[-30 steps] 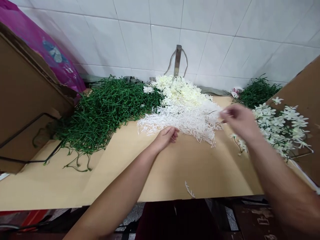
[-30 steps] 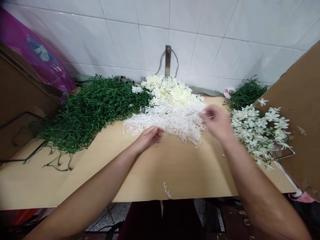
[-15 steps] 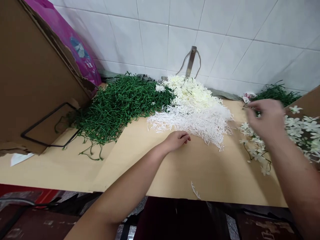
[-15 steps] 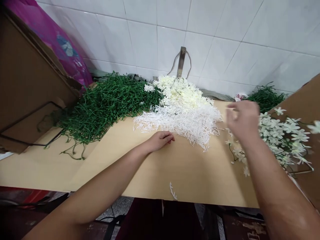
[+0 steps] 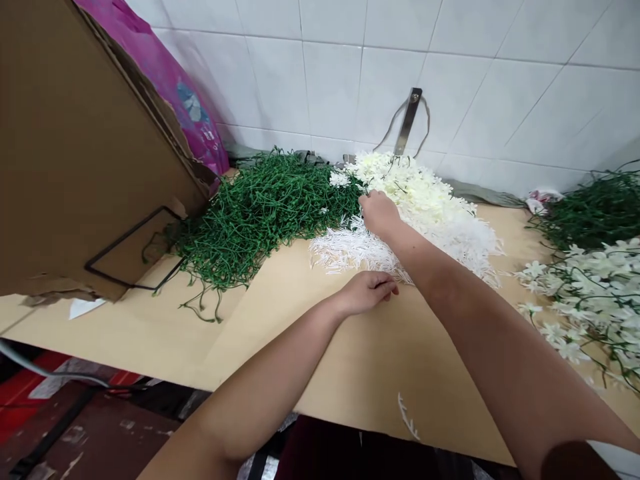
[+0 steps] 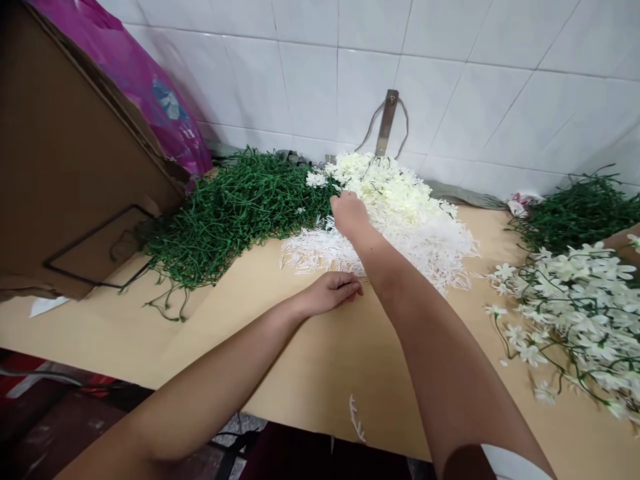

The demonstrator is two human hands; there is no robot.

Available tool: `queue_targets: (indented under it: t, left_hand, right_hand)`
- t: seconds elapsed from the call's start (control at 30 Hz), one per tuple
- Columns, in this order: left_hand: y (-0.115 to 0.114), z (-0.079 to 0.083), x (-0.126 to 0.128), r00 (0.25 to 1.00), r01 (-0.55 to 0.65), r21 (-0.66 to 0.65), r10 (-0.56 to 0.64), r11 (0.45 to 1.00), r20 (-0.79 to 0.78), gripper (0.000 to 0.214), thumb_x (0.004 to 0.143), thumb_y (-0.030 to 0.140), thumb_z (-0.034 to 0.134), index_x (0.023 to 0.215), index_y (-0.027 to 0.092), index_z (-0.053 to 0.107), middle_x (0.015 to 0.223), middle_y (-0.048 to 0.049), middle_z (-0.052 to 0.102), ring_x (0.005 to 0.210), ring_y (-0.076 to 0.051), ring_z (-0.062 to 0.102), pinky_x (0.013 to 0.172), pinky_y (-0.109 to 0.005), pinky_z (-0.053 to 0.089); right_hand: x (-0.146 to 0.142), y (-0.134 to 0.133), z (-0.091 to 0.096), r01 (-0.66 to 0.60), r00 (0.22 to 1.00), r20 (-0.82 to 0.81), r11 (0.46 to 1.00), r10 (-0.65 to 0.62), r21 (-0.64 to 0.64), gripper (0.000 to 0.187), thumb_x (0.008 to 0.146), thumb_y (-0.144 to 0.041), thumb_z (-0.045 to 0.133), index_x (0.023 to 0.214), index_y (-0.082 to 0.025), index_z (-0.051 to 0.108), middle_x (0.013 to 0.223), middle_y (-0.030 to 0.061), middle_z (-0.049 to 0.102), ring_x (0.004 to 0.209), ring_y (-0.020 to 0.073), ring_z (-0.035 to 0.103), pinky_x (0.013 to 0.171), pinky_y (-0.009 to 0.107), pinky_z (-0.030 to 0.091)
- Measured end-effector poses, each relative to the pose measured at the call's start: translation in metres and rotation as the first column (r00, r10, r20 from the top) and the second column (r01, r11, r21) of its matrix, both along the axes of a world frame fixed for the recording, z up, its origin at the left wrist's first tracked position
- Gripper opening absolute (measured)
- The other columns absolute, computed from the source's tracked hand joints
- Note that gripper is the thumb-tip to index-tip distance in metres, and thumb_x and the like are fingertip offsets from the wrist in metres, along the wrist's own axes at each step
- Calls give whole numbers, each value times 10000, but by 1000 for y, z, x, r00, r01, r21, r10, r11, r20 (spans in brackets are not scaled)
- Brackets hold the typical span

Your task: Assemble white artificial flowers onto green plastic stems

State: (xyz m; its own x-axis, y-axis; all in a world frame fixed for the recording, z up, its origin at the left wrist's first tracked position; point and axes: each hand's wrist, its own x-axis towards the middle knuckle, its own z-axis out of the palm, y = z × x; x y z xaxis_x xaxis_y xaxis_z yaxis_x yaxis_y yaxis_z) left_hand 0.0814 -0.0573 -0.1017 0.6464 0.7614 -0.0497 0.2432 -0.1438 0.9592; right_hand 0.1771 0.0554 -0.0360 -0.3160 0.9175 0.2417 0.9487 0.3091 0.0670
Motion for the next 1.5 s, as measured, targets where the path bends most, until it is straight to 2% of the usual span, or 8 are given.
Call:
queue_targets:
  t: [0.17, 0.37, 0.57, 0.73, 1.03, 1.2, 1.4, 1.5]
  left_hand:
    - [1, -2, 0, 999, -5, -48, 7, 999, 45, 268, 860, 353, 453, 788, 146, 609, 629, 21, 500, 555, -79, 432, 549, -222, 341]
    - [5, 0, 1, 951, -69, -236, 135, 969, 279, 349, 738, 475, 616, 790, 129, 617, 615, 24, 520, 526, -66, 452, 519, -214, 353]
    - [11, 2, -4, 809, -86, -402, 299, 912, 505, 495, 617, 548, 723, 897, 150, 632, 784, -9, 626, 581, -65, 531, 552, -209, 400]
    - [11, 2, -3, 819, -108, -377, 297, 920, 490, 429, 584, 463, 778, 840, 137, 666, 682, 14, 596, 562, -49, 499, 552, -192, 386]
    - [9, 5, 0, 854, -126, -387, 298, 913, 426, 139, 646, 224, 657, 734, 120, 632, 675, 9, 606, 553, -49, 507, 557, -191, 379]
    - [5, 9, 3, 920, -145, -314, 245, 938, 306, 116, 675, 100, 525, 756, 125, 604, 605, 37, 564, 512, -48, 482, 559, -197, 366]
    - [-2, 14, 5, 983, -105, -175, 129, 979, 133, 117, 774, 193, 509, 731, 132, 599, 549, 50, 483, 509, -63, 422, 531, -205, 317]
    - [-3, 13, 4, 994, -100, -77, 103, 992, 35, 147, 782, 210, 512, 784, 133, 637, 598, 33, 518, 582, -81, 464, 596, -214, 353]
  right_hand:
    - [9, -5, 1, -30, 998, -51, 999, 31, 28, 258, 833, -47, 410, 969, -88, 625, 1006, 190, 605, 964, 280, 528, 752, 364, 413]
    - [37, -53, 5, -75, 883, -439, 974, 164, 213, 99, 817, -143, 491, 785, -162, 583, 842, 93, 611, 795, 209, 543, 715, 336, 429]
    - [55, -117, -30, -229, 816, -431, 901, 385, 369, 131, 852, -153, 467, 755, -195, 545, 745, 66, 575, 747, 196, 526, 679, 320, 440]
    - [63, -141, -49, -263, 809, -425, 896, 406, 357, 128, 883, -181, 468, 778, -201, 537, 755, 60, 571, 741, 185, 530, 680, 310, 456]
    - [58, -165, -55, -290, 847, -376, 919, 377, 268, 147, 882, -160, 458, 787, -192, 565, 791, 82, 616, 773, 196, 552, 699, 328, 478]
    - [57, -172, -51, -303, 780, -522, 938, 344, 166, 119, 845, -160, 501, 782, -171, 602, 761, 67, 621, 705, 165, 560, 650, 303, 468]
    - [78, -154, -26, -212, 584, -812, 970, 28, -120, 165, 796, -318, 565, 735, -171, 610, 672, 21, 621, 602, 124, 536, 575, 260, 432]
    - [89, -136, -23, -80, 571, -809, 971, -139, -223, 161, 777, -313, 563, 763, -159, 608, 663, 21, 606, 576, 126, 515, 561, 269, 430]
